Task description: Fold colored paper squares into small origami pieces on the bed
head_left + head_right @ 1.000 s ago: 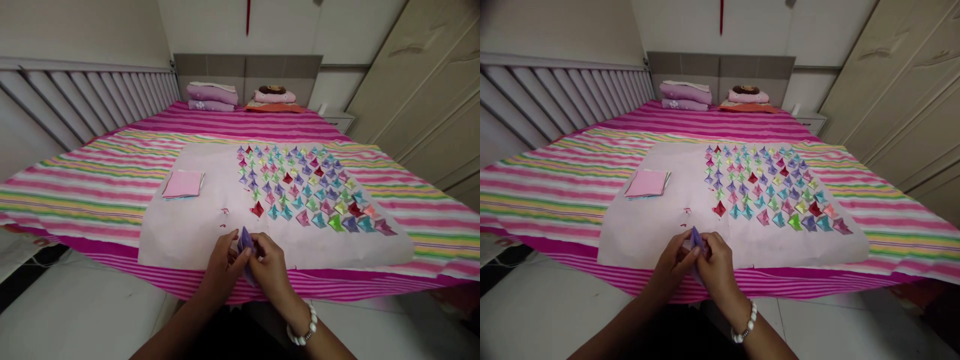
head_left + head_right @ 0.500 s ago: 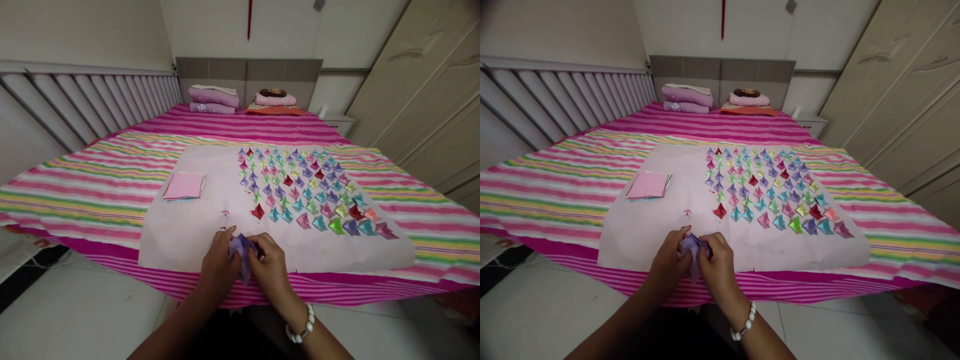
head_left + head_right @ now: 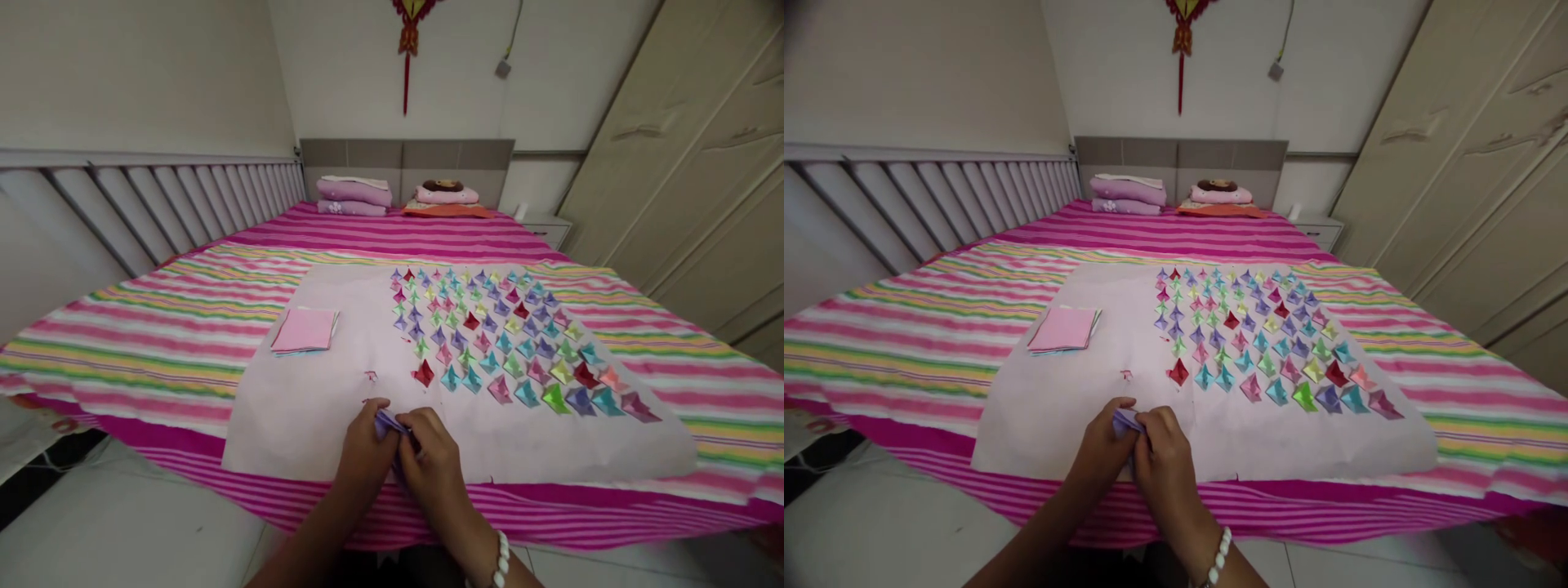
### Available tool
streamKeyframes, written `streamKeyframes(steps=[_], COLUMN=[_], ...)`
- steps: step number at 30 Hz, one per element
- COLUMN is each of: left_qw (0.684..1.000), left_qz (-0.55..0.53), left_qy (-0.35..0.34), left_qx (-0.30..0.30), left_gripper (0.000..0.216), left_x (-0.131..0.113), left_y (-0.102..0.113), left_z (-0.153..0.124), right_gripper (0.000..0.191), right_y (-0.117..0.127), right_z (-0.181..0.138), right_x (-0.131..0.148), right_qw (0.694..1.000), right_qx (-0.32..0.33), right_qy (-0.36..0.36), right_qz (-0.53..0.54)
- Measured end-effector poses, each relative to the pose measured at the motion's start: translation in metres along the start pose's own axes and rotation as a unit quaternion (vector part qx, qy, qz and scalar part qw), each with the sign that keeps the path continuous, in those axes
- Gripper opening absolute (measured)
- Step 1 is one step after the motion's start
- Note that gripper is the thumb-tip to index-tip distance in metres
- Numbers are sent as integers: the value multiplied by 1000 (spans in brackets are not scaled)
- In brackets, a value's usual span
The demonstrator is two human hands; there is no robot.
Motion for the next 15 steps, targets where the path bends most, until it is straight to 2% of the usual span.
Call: streamKeyframes(steps=[6, 11, 15], left_qw=[998, 999, 998], left_qz=[12, -9, -41], left_qy=[-56, -33, -32], left_qx=[-14, 22, 31], left_gripper=[27, 23, 26], left_x=[-7, -10, -14], left_y=[1, 2, 5], left_z=[3, 4, 5], right_gripper=[28, 27, 31], right_y=[3, 3, 2], right_z=[7, 10, 12], right_x=[-2, -4, -9], right_qw=[999, 997, 990], right_qx=[-3, 15, 27], right_qy=[-41, -78, -103], right_qz=[-2, 25, 93])
Point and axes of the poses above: each hand's wrist, its own z-axis towards the middle knuckle, its own y-axis out of the back of the hand, x = y × z, the point moved 1 cm from there along z, towards the middle knuckle, and after that the axes turned 8 degrees about -z, right-handed, at the moved point
